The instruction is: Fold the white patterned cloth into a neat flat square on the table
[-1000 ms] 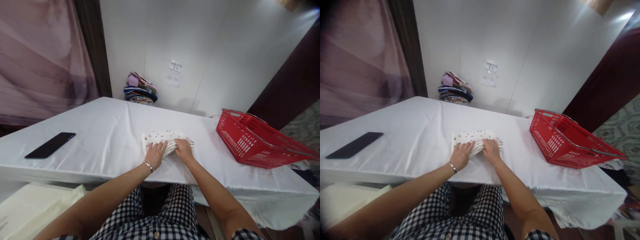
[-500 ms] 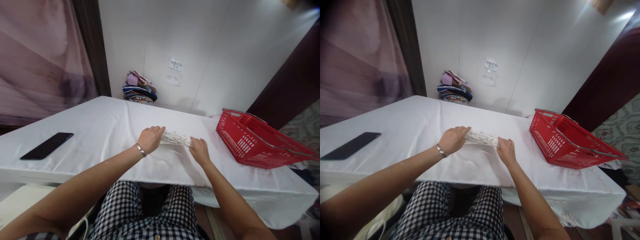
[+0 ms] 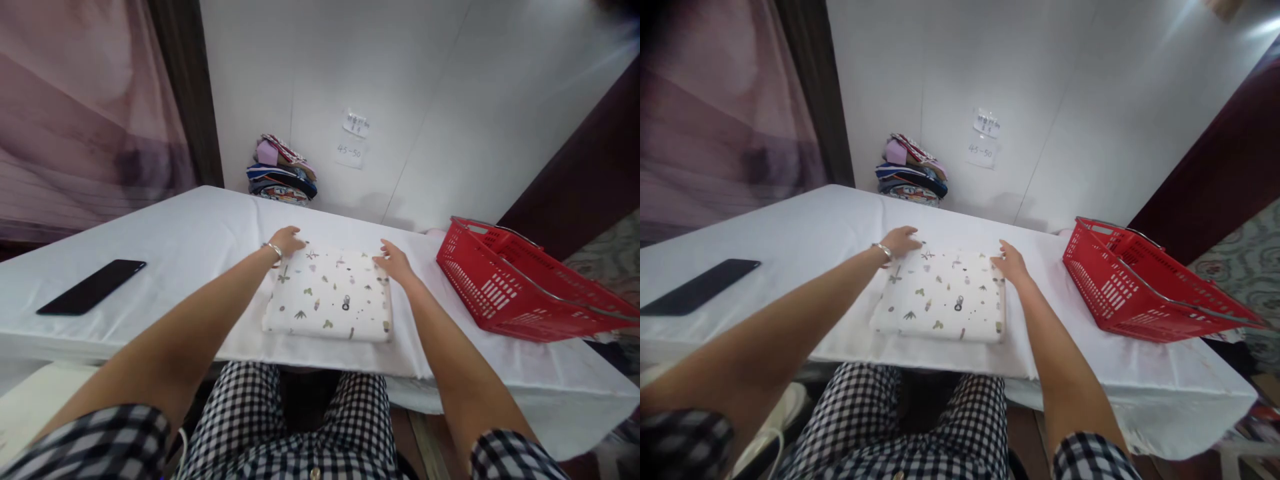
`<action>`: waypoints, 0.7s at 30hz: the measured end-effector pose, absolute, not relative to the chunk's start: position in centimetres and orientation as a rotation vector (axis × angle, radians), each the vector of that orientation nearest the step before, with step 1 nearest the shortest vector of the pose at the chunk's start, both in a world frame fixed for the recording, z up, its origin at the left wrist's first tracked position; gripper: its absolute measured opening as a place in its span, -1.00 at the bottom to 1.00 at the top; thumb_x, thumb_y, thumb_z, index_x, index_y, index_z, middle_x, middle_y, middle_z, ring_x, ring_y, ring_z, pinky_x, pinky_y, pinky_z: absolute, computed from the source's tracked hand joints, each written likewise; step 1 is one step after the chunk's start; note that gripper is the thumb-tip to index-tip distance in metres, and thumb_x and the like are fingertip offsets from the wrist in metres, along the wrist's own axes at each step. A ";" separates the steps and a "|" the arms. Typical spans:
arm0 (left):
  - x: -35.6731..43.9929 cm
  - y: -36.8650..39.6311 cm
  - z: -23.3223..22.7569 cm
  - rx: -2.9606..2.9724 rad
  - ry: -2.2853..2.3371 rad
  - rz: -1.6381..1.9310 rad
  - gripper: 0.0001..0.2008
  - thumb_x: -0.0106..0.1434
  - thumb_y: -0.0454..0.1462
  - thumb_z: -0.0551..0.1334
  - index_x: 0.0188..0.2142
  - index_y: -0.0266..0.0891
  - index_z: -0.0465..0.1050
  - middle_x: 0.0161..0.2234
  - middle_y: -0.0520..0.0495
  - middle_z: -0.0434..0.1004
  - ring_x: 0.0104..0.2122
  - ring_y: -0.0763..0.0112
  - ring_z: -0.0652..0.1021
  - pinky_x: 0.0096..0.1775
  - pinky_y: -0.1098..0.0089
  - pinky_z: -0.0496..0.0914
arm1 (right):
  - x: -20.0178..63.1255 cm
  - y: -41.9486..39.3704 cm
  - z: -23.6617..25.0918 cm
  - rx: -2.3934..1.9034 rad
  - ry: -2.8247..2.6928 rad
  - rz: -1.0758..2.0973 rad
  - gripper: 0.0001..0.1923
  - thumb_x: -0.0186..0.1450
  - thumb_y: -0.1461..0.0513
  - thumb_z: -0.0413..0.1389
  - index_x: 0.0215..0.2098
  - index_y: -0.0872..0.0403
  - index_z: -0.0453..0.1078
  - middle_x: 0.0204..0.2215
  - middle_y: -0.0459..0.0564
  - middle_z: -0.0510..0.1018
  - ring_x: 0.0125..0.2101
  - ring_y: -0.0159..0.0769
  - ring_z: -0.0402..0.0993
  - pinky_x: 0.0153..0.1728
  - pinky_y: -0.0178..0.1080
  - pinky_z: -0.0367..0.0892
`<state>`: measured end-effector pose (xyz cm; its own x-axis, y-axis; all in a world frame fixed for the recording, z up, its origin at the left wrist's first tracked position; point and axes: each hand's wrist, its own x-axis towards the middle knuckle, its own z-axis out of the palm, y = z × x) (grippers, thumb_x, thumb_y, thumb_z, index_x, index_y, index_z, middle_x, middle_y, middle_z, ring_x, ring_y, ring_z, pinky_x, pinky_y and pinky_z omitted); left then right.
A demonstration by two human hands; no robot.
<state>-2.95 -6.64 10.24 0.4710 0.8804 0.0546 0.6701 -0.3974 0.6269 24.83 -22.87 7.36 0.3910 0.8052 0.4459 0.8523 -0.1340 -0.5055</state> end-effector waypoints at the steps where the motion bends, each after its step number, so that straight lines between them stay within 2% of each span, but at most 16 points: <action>1: -2.3 -6.7 8.5 2.237 1.372 0.509 -0.40 0.13 -0.18 0.19 0.15 -0.28 0.15 0.09 -0.23 0.32 -0.03 0.24 0.44 -0.04 0.33 0.32 | 24.2 -21.6 6.2 -2.012 -1.442 -0.129 -0.45 0.17 0.12 0.10 0.10 0.13 0.24 -0.07 0.14 0.45 -0.12 -0.13 0.39 -0.08 -0.07 0.29; 2: -1.7 -7.1 6.7 2.334 1.401 0.491 -0.40 0.15 -0.17 0.18 0.16 -0.29 0.13 0.15 -0.26 0.23 0.06 0.20 0.35 0.03 0.29 0.26 | 23.3 -20.5 5.0 -2.051 -1.487 -0.163 -0.48 0.19 0.13 0.08 0.09 0.13 0.26 -0.02 0.15 0.42 -0.03 -0.10 0.33 0.00 -0.05 0.22; 4: -0.7 -8.5 3.4 2.573 1.272 0.405 -0.43 0.20 -0.12 0.12 0.17 -0.24 0.11 0.23 -0.22 0.09 0.19 0.19 0.18 0.12 0.22 0.13 | 20.8 -19.2 2.8 -2.037 -1.669 -0.147 -0.51 0.24 0.13 0.02 0.12 0.10 0.24 0.07 0.10 0.36 0.08 -0.15 0.23 0.08 -0.11 0.14; 7: 0.1 -11.0 -0.3 2.757 1.013 0.218 -0.45 0.25 -0.02 -0.01 0.19 -0.14 0.09 0.27 -0.11 -0.01 0.24 0.21 0.04 0.18 0.11 -0.03 | 17.0 -19.0 0.1 -2.005 -1.965 0.002 -0.52 0.29 0.09 -0.05 0.16 0.01 0.17 0.14 0.03 0.28 0.16 -0.19 0.11 0.13 -0.04 0.00; 9: 0.2 -11.9 -1.6 2.774 0.997 0.165 -0.45 0.28 -0.01 -0.10 0.20 -0.15 0.07 0.28 -0.09 -0.06 0.26 0.20 -0.02 0.19 0.07 -0.10 | 15.5 -19.5 -1.1 -2.058 -2.018 0.089 -0.53 0.34 0.08 -0.13 0.18 -0.01 0.12 0.20 0.03 0.17 0.21 -0.19 -0.01 0.15 0.03 -0.09; 12: 0.2 -11.9 -2.1 2.777 1.000 0.148 -0.44 0.29 -0.02 -0.12 0.22 -0.19 0.04 0.29 -0.10 -0.12 0.26 0.19 -0.07 0.19 0.07 -0.14 | 15.0 -19.9 -2.0 -2.126 -1.997 0.129 -0.52 0.37 0.07 -0.21 0.22 -0.02 0.06 0.26 0.03 0.04 0.25 -0.19 -0.14 0.16 0.07 -0.17; 17: 0.3 -10.2 -1.2 2.793 1.015 0.090 -0.44 0.26 -0.01 -0.07 0.20 -0.14 0.09 0.29 -0.07 -0.07 0.26 0.18 -0.05 0.18 0.01 -0.15 | 15.4 -19.8 -2.3 -2.156 -1.982 0.134 -0.50 0.37 0.06 -0.24 0.24 -0.03 0.01 0.27 0.00 0.00 0.26 -0.20 -0.16 0.18 0.07 -0.20; 21: -0.1 -9.1 -1.3 2.769 1.147 0.119 -0.42 0.29 -0.02 -0.15 0.23 -0.20 0.03 0.30 -0.09 -0.13 0.27 0.21 -0.09 0.19 0.02 -0.19 | 15.4 -20.0 -2.1 -2.143 -1.993 0.129 -0.50 0.37 0.05 -0.23 0.24 -0.02 0.01 0.27 -0.01 0.00 0.26 -0.22 -0.18 0.18 0.05 -0.21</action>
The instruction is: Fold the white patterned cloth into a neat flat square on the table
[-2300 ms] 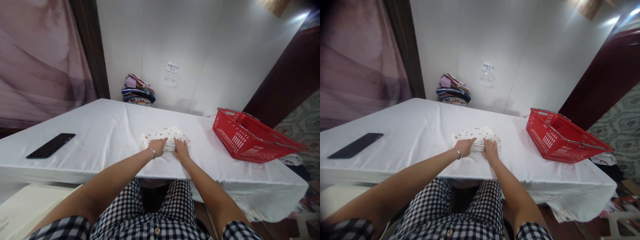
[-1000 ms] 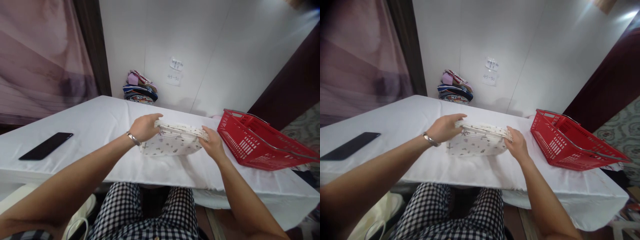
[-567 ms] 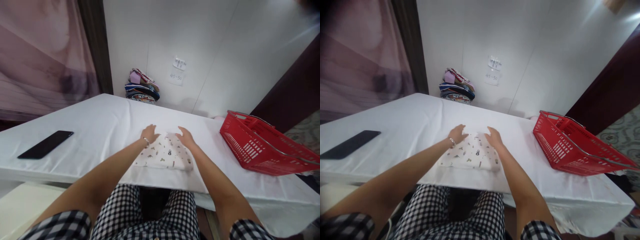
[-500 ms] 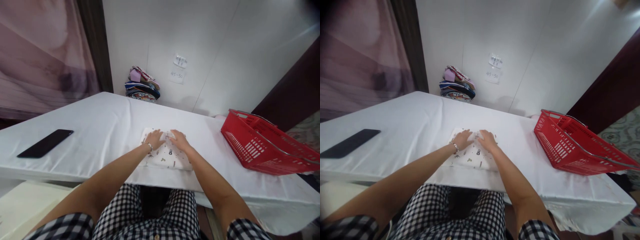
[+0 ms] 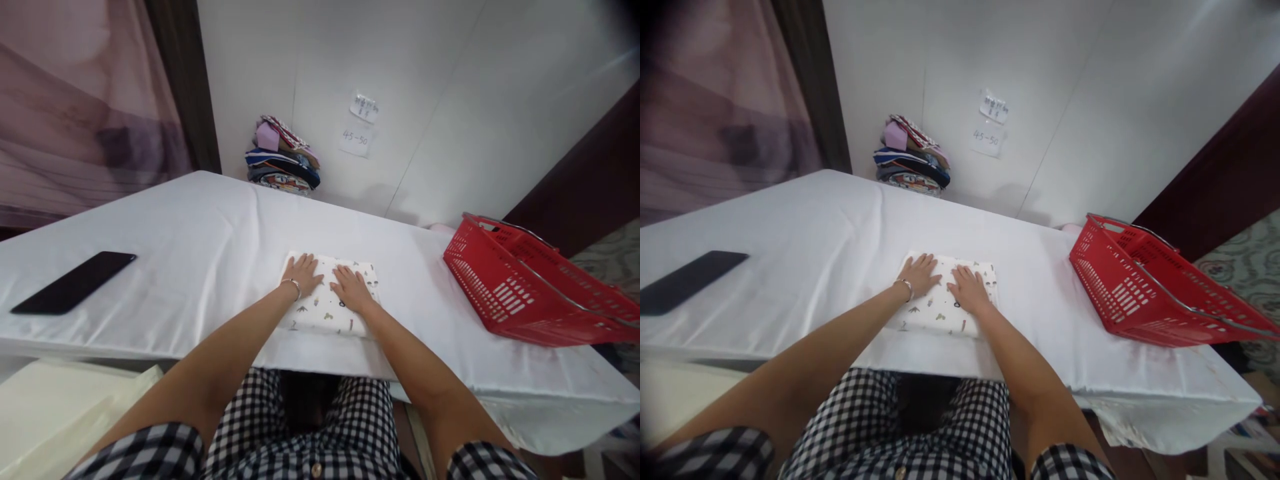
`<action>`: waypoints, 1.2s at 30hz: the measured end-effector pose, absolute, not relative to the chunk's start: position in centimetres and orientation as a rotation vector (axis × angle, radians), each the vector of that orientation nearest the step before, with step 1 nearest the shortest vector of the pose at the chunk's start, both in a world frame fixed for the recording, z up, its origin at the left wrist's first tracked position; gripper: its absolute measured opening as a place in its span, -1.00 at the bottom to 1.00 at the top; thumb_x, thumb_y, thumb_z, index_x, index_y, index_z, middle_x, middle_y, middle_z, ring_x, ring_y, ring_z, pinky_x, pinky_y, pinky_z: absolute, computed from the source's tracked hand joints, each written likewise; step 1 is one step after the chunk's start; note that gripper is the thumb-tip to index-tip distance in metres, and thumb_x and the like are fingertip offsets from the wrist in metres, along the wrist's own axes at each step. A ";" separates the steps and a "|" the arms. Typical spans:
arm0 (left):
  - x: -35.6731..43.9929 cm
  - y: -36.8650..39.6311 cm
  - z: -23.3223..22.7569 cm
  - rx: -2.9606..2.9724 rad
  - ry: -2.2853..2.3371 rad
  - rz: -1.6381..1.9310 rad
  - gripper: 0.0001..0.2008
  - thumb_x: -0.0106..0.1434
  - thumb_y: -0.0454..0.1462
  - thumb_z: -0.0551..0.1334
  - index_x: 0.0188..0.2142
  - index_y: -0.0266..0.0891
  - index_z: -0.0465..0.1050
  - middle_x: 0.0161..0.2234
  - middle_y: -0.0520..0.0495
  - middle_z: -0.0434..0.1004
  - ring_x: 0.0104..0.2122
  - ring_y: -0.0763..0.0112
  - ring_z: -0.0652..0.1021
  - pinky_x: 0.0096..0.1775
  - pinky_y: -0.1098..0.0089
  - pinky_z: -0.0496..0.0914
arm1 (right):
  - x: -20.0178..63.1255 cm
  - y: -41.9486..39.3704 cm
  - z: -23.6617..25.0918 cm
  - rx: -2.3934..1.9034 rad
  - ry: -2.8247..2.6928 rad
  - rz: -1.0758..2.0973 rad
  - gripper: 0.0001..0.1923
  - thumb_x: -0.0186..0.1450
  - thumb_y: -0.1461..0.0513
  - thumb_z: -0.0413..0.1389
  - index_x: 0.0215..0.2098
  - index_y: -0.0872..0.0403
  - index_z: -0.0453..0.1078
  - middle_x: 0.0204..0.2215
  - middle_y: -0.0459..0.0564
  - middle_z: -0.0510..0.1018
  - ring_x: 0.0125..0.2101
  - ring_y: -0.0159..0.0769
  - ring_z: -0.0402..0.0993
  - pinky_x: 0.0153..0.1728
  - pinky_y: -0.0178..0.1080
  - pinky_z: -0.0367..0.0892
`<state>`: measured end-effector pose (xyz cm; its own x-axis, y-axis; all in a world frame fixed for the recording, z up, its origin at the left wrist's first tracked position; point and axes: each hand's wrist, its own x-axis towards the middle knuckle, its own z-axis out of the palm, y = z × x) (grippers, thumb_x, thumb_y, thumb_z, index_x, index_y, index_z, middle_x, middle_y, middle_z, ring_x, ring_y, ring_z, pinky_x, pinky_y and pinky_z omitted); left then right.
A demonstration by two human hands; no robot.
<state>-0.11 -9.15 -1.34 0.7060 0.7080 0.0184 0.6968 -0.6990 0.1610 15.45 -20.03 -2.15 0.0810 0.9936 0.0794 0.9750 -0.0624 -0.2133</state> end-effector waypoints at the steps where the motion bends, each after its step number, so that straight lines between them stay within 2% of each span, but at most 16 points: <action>1: -0.2 -9.0 -1.5 2.764 1.162 0.122 -0.41 0.29 -0.02 -0.16 0.24 -0.21 0.01 0.30 -0.09 -0.15 0.27 0.22 -0.09 0.19 0.04 -0.20 | 15.4 -20.0 -2.0 -2.147 -1.990 0.141 -0.50 0.37 0.05 -0.23 0.24 -0.02 0.01 0.27 -0.01 0.00 0.26 -0.22 -0.18 0.18 0.05 -0.21; 6: -0.2 -9.1 -2.0 2.777 1.165 0.130 -0.40 0.28 -0.02 -0.18 0.25 -0.22 -0.01 0.30 -0.09 -0.14 0.27 0.22 -0.10 0.20 0.06 -0.21 | 13.8 -18.4 -1.0 -2.186 -1.968 0.149 -0.47 0.35 0.04 -0.20 0.24 0.04 0.00 0.28 0.06 -0.04 0.26 -0.16 -0.21 0.17 0.09 -0.24; 10: -0.2 -9.1 -1.9 2.767 1.180 0.083 -0.41 0.29 -0.07 -0.18 0.26 -0.23 -0.04 0.31 -0.04 -0.19 0.27 0.25 -0.12 0.21 0.05 -0.22 | 13.2 -16.5 -0.8 -2.196 -2.009 0.185 -0.42 0.36 -0.02 -0.28 0.26 0.06 -0.07 0.29 0.04 -0.08 0.27 -0.22 -0.25 0.19 0.05 -0.29; 16: -0.3 -8.8 -2.2 2.763 1.160 0.111 -0.38 0.29 0.00 -0.21 0.26 -0.21 -0.04 0.31 -0.03 -0.19 0.27 0.25 -0.14 0.21 0.06 -0.21 | 18.3 -18.0 -1.1 -2.461 -1.872 0.230 -0.30 0.32 -0.11 -0.32 0.29 0.10 -0.18 0.30 0.05 -0.16 0.28 -0.20 -0.31 0.19 0.04 -0.37; 21: -0.3 -8.8 -2.3 2.752 1.149 0.133 -0.38 0.28 -0.01 -0.19 0.26 -0.22 -0.04 0.30 -0.04 -0.17 0.27 0.25 -0.12 0.21 0.06 -0.20 | 21.1 -19.9 -1.4 -2.577 -1.745 0.232 -0.30 0.32 -0.10 -0.36 0.31 0.08 -0.24 0.31 -0.01 -0.23 0.28 -0.26 -0.39 0.19 0.03 -0.30; 27: -1.0 -8.4 -1.9 2.565 1.462 0.187 -0.36 0.26 0.01 -0.18 0.27 -0.22 -0.06 0.31 -0.06 -0.20 0.27 0.13 -0.14 0.19 -0.04 -0.16 | 20.7 -19.9 -1.8 -2.548 -1.703 0.248 -0.29 0.31 -0.10 -0.35 0.30 0.08 -0.23 0.31 -0.03 -0.25 0.28 -0.26 -0.40 0.19 0.03 -0.26; 31: -1.6 -8.0 -1.6 2.342 1.630 0.145 -0.29 0.24 0.04 -0.20 0.28 -0.30 -0.16 0.31 -0.12 -0.23 0.26 0.12 -0.07 0.18 0.03 -0.05 | 21.0 -19.8 -1.7 -2.565 -1.706 0.251 -0.30 0.31 -0.10 -0.35 0.31 0.07 -0.24 0.31 -0.03 -0.25 0.28 -0.27 -0.40 0.19 0.04 -0.26; 36: -1.7 -8.2 -1.5 2.320 1.677 0.118 -0.28 0.25 0.01 -0.22 0.29 -0.38 -0.22 0.30 -0.15 -0.19 0.26 0.16 -0.04 0.19 0.08 -0.06 | 20.1 -19.0 -0.3 -2.652 -1.731 0.241 -0.29 0.31 -0.08 -0.30 0.30 0.13 -0.19 0.31 0.05 -0.22 0.28 -0.19 -0.39 0.18 0.07 -0.39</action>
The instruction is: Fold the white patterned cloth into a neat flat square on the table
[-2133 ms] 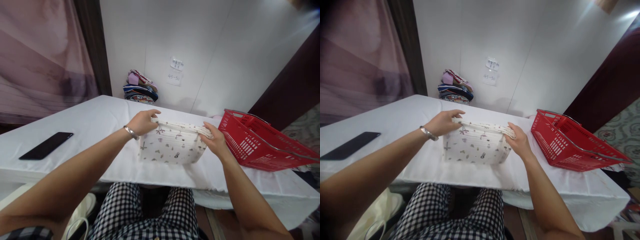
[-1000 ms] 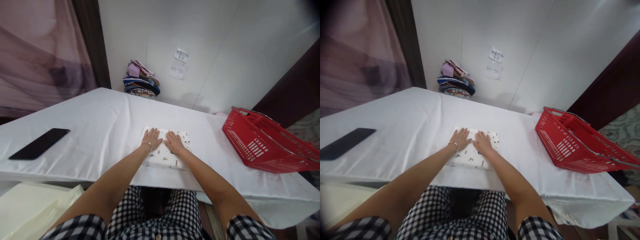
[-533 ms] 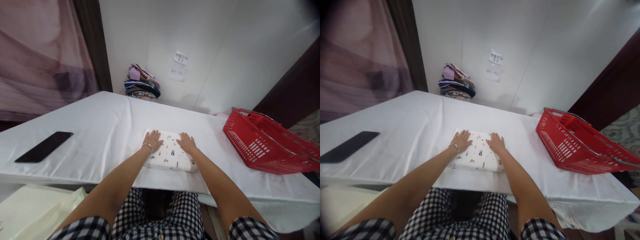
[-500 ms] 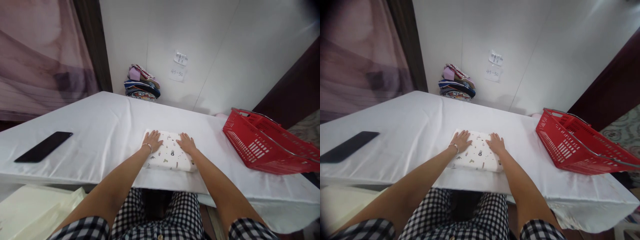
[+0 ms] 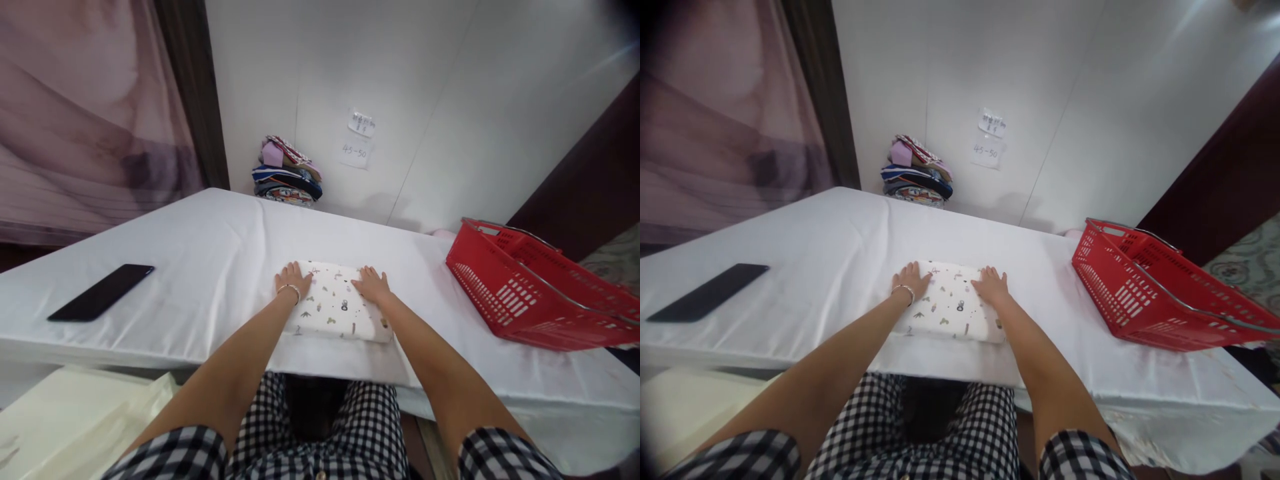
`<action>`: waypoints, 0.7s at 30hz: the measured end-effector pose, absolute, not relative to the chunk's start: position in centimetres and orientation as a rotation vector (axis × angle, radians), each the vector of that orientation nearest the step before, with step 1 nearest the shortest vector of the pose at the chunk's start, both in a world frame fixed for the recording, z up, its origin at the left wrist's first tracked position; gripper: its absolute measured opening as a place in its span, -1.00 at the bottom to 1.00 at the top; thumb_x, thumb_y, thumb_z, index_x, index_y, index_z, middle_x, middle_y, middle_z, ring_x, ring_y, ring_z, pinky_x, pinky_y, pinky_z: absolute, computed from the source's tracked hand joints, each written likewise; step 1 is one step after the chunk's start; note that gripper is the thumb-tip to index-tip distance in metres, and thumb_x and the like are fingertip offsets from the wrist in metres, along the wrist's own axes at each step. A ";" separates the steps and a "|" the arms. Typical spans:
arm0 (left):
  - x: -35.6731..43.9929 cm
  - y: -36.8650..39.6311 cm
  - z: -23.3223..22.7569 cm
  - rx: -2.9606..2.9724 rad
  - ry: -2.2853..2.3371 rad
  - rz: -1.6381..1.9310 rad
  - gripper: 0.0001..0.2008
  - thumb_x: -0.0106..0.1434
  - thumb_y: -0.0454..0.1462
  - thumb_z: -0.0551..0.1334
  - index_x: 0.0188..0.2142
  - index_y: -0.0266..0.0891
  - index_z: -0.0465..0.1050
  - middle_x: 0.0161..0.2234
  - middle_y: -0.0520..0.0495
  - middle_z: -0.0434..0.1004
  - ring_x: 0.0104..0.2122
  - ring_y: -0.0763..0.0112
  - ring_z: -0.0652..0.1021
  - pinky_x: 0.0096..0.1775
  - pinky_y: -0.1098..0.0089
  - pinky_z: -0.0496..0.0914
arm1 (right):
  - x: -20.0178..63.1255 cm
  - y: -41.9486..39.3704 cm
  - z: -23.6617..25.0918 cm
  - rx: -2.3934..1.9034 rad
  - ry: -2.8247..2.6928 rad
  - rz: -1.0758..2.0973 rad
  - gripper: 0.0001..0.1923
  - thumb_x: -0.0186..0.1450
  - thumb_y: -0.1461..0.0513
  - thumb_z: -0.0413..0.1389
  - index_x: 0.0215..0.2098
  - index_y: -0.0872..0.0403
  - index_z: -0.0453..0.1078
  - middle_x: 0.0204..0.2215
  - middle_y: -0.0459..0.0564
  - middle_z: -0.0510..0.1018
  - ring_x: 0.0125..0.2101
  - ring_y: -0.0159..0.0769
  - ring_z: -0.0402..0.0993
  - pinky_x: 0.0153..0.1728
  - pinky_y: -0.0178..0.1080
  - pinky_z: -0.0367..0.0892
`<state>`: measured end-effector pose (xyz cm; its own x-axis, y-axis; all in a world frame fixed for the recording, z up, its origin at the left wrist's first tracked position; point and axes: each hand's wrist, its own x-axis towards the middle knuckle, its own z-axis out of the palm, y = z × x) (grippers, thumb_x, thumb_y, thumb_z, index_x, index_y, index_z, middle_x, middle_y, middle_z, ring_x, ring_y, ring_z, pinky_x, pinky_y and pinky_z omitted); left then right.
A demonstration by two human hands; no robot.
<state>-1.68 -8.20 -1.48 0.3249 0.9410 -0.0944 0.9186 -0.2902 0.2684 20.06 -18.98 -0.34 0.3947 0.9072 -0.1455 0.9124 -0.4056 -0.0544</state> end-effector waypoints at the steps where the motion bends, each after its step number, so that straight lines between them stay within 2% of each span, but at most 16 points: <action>1: -1.6 -8.2 -1.4 2.327 1.684 0.110 -0.28 0.25 0.00 -0.23 0.29 -0.38 -0.22 0.30 -0.15 -0.18 0.25 0.16 -0.04 0.19 0.07 -0.06 | 19.3 -18.7 -0.1 2.591 1.710 -0.199 -0.29 0.31 -0.07 -0.29 0.30 0.15 -0.18 0.31 0.06 -0.23 0.28 -0.18 -0.41 0.18 0.07 -0.42; 4: -1.5 -8.4 -1.3 2.334 1.699 0.102 -0.28 0.25 0.00 -0.23 0.28 -0.40 -0.21 0.30 -0.16 -0.16 0.25 0.16 -0.02 0.18 0.07 -0.05 | 16.4 -18.2 -0.2 2.520 1.920 -0.128 -0.28 0.31 -0.08 -0.29 0.30 0.15 -0.19 0.31 0.07 -0.24 0.28 -0.20 -0.43 0.19 0.01 -0.46; 8: -1.6 -8.6 -1.0 2.319 1.690 0.094 -0.28 0.24 0.01 -0.22 0.29 -0.37 -0.22 0.30 -0.14 -0.16 0.25 0.17 -0.03 0.18 0.09 -0.04 | 14.7 -18.4 -1.2 2.400 2.100 -0.236 -0.30 0.31 -0.12 -0.35 0.29 0.08 -0.16 0.31 0.02 -0.19 0.28 -0.23 -0.37 0.19 -0.01 -0.38; 13: -1.8 -8.7 -1.0 2.350 1.685 0.165 -0.30 0.24 0.00 -0.21 0.27 -0.36 -0.15 0.28 -0.16 -0.07 0.23 0.17 0.04 0.16 0.10 0.00 | 18.8 -20.4 -1.3 2.526 1.871 -0.226 -0.31 0.32 -0.10 -0.34 0.30 0.08 -0.20 0.31 0.00 -0.24 0.28 -0.23 -0.41 0.19 0.01 -0.40; 18: -1.8 -8.4 -1.3 2.345 1.679 0.188 -0.30 0.24 0.01 -0.19 0.27 -0.35 -0.13 0.28 -0.17 -0.05 0.22 0.15 0.04 0.16 0.08 0.01 | 21.4 -22.2 -1.4 2.718 1.676 -0.330 -0.31 0.31 -0.08 -0.33 0.30 0.07 -0.25 0.31 -0.03 -0.32 0.28 -0.23 -0.37 0.19 0.03 -0.29; 21: -1.8 -8.4 -1.4 2.349 1.662 0.197 -0.31 0.24 0.01 -0.19 0.27 -0.32 -0.12 0.28 -0.18 -0.06 0.22 0.14 0.05 0.15 0.08 0.01 | 21.0 -22.5 -1.5 2.792 1.654 -0.353 -0.33 0.32 -0.05 -0.31 0.30 0.09 -0.23 0.31 0.00 -0.28 0.28 -0.25 -0.35 0.19 0.01 -0.25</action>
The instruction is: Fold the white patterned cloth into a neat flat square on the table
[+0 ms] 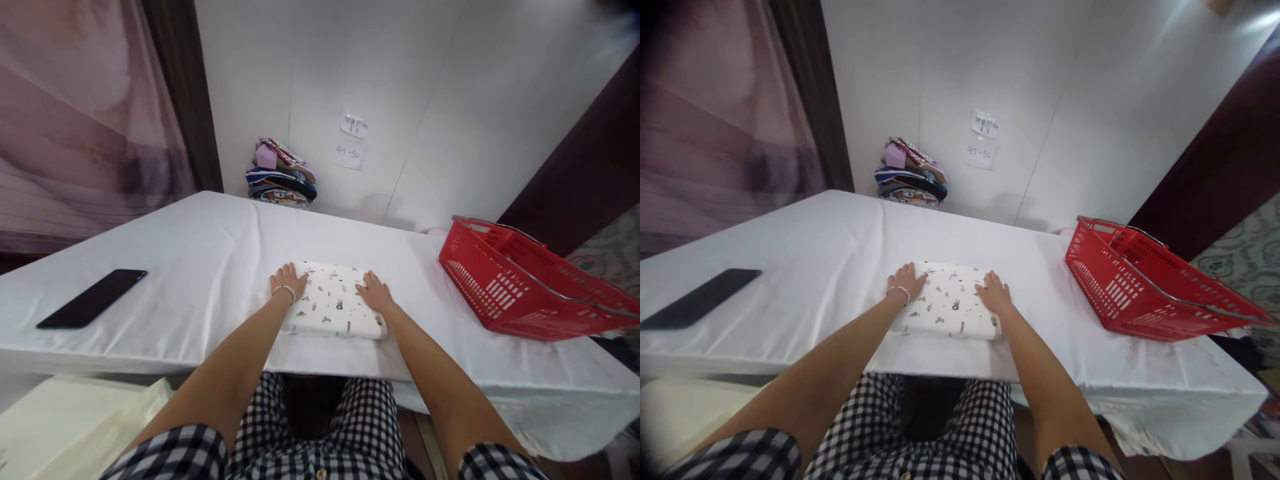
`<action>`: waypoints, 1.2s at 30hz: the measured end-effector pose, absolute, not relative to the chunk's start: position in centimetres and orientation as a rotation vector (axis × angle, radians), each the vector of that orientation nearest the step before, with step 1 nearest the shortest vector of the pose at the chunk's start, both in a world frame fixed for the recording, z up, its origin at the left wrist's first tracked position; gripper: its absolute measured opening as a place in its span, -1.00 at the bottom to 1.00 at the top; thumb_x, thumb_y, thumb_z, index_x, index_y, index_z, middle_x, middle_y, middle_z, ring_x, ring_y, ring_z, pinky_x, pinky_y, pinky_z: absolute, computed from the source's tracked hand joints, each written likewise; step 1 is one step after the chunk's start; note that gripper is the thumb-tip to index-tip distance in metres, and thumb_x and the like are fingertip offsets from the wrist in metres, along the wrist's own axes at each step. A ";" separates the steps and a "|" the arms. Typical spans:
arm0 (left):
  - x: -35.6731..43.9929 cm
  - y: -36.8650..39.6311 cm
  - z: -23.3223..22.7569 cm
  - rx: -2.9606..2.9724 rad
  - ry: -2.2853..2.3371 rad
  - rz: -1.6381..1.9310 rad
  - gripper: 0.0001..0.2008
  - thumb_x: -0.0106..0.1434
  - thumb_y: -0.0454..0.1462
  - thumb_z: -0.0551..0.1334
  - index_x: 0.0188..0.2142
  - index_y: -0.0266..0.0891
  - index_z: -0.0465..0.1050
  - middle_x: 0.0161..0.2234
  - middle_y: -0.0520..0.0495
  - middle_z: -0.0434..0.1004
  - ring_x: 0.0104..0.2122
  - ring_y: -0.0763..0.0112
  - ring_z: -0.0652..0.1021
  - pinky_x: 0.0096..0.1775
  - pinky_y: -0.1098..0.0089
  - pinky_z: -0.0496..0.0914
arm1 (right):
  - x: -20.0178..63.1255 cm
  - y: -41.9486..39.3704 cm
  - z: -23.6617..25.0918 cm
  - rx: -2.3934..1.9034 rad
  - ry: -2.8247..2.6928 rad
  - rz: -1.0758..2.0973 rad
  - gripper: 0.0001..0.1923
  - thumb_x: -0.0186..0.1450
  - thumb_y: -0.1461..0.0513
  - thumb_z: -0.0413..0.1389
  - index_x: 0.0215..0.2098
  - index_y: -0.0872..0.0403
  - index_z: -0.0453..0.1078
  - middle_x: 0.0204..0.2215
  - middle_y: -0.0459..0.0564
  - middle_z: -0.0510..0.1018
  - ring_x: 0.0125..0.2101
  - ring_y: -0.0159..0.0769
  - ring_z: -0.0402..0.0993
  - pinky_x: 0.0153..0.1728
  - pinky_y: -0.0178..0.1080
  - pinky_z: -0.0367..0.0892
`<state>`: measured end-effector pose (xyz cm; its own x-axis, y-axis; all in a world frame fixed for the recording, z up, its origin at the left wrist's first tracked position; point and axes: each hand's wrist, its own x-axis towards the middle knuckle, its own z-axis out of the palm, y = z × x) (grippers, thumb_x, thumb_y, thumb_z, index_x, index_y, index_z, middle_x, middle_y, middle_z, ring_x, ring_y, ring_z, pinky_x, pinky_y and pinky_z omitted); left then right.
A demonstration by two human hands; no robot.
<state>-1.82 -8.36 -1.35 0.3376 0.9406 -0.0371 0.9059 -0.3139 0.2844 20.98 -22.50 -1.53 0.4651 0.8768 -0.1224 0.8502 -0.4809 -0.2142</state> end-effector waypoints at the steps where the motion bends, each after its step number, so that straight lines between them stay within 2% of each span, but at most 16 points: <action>1: -1.8 -8.4 -1.3 2.349 1.661 0.200 -0.31 0.24 0.01 -0.19 0.26 -0.31 -0.11 0.27 -0.19 -0.05 0.22 0.13 0.05 0.15 0.07 0.02 | 20.7 -22.6 -1.5 -2.577 -1.506 0.338 -0.33 0.32 -0.03 -0.29 0.29 0.10 -0.22 0.31 0.01 -0.26 0.28 -0.25 -0.34 0.19 0.01 -0.23; 3: -1.9 -8.4 -1.3 2.349 1.658 0.207 -0.32 0.24 0.01 -0.19 0.26 -0.31 -0.10 0.27 -0.21 -0.03 0.22 0.11 0.07 0.14 0.07 0.03 | 20.3 -23.0 -1.5 -2.568 -1.461 0.372 -0.35 0.32 0.01 -0.25 0.29 0.13 -0.20 0.30 0.05 -0.20 0.27 -0.24 -0.28 0.18 -0.02 -0.17; 9: -1.9 -8.3 -1.2 2.367 1.655 0.226 -0.32 0.24 0.00 -0.18 0.26 -0.34 -0.09 0.26 -0.25 -0.01 0.21 0.09 0.08 0.13 0.06 0.05 | 19.4 -26.6 -2.5 -2.415 -1.316 0.493 -0.34 0.29 0.04 -0.16 0.29 0.10 -0.13 0.24 0.05 0.07 0.19 -0.20 0.07 0.13 -0.18 0.02; 12: -1.9 -8.3 -1.1 2.374 1.646 0.214 -0.33 0.26 -0.01 -0.18 0.25 -0.34 -0.09 0.25 -0.25 0.01 0.20 0.10 0.11 0.12 0.08 0.06 | 18.7 -28.4 -3.3 -2.367 -1.252 0.468 -0.34 0.30 0.04 -0.17 0.30 0.12 -0.14 0.25 0.02 0.07 0.20 -0.20 0.05 0.16 -0.18 0.00; 15: -2.2 -8.5 -0.9 2.403 1.629 0.227 -0.36 0.26 -0.03 -0.16 0.23 -0.35 -0.04 0.21 -0.27 0.10 0.16 0.09 0.19 0.09 0.11 0.12 | 18.0 -29.2 -3.7 -2.325 -1.279 0.385 -0.38 0.31 0.07 -0.21 0.29 0.12 -0.11 0.24 -0.01 0.07 0.22 -0.25 0.01 0.18 -0.18 -0.04; 19: -3.7 -8.9 -0.9 2.481 1.568 0.216 -0.40 0.25 -0.09 -0.10 0.21 -0.35 0.02 0.18 -0.27 0.16 0.12 0.08 0.25 0.05 0.16 0.19 | 17.7 -29.2 -3.7 -2.315 -1.297 0.340 -0.39 0.32 0.08 -0.24 0.28 0.18 -0.08 0.23 0.01 0.10 0.22 -0.27 0.01 0.19 -0.20 -0.06; 22: -5.4 -9.5 -1.3 2.491 1.503 0.200 -0.43 0.26 -0.11 -0.08 0.21 -0.32 0.04 0.19 -0.23 0.16 0.14 0.11 0.24 0.07 0.18 0.19 | 17.8 -29.3 -3.3 -2.337 -1.333 0.318 -0.40 0.32 0.09 -0.25 0.28 0.17 -0.08 0.23 0.02 0.11 0.20 -0.28 0.04 0.18 -0.20 -0.04; 24: -6.4 -10.2 -1.6 2.468 1.449 0.186 -0.42 0.26 -0.12 -0.06 0.22 -0.32 0.02 0.21 -0.21 0.13 0.16 0.15 0.23 0.09 0.21 0.17 | 17.6 -29.5 -2.7 -2.405 -1.359 0.254 -0.41 0.32 0.09 -0.24 0.27 0.16 -0.05 0.23 0.07 0.10 0.21 -0.22 0.03 0.18 -0.12 -0.05; 27: -7.6 -11.6 -2.3 2.400 1.387 0.244 -0.39 0.24 -0.11 -0.01 0.23 -0.33 0.00 0.23 -0.20 0.09 0.18 0.22 0.20 0.14 0.28 0.14 | 16.2 -29.5 -1.7 -2.526 -1.408 -0.021 -0.45 0.31 0.10 -0.17 0.22 0.15 0.07 0.26 0.14 -0.01 0.25 -0.05 -0.15 0.18 0.06 -0.21; 30: -8.3 -12.8 -2.8 2.333 1.369 0.373 -0.38 0.22 -0.10 0.03 0.23 -0.30 0.01 0.23 -0.16 0.10 0.19 0.28 0.19 0.16 0.33 0.12 | 13.0 -29.1 -1.0 -2.435 -1.625 -0.131 -0.47 0.33 0.09 -0.20 0.20 0.12 0.10 0.27 0.12 -0.02 0.26 -0.08 -0.22 0.19 0.06 -0.32; 36: -8.5 -13.9 -3.1 2.293 1.392 0.530 -0.41 0.23 -0.14 0.05 0.21 -0.30 0.05 0.19 -0.13 0.19 0.16 0.31 0.25 0.16 0.37 0.13 | 7.3 -28.1 -1.7 -2.122 -2.012 0.020 -0.38 0.33 -0.06 -0.22 0.23 0.10 0.05 0.24 0.07 0.07 0.24 -0.12 -0.11 0.19 0.00 -0.19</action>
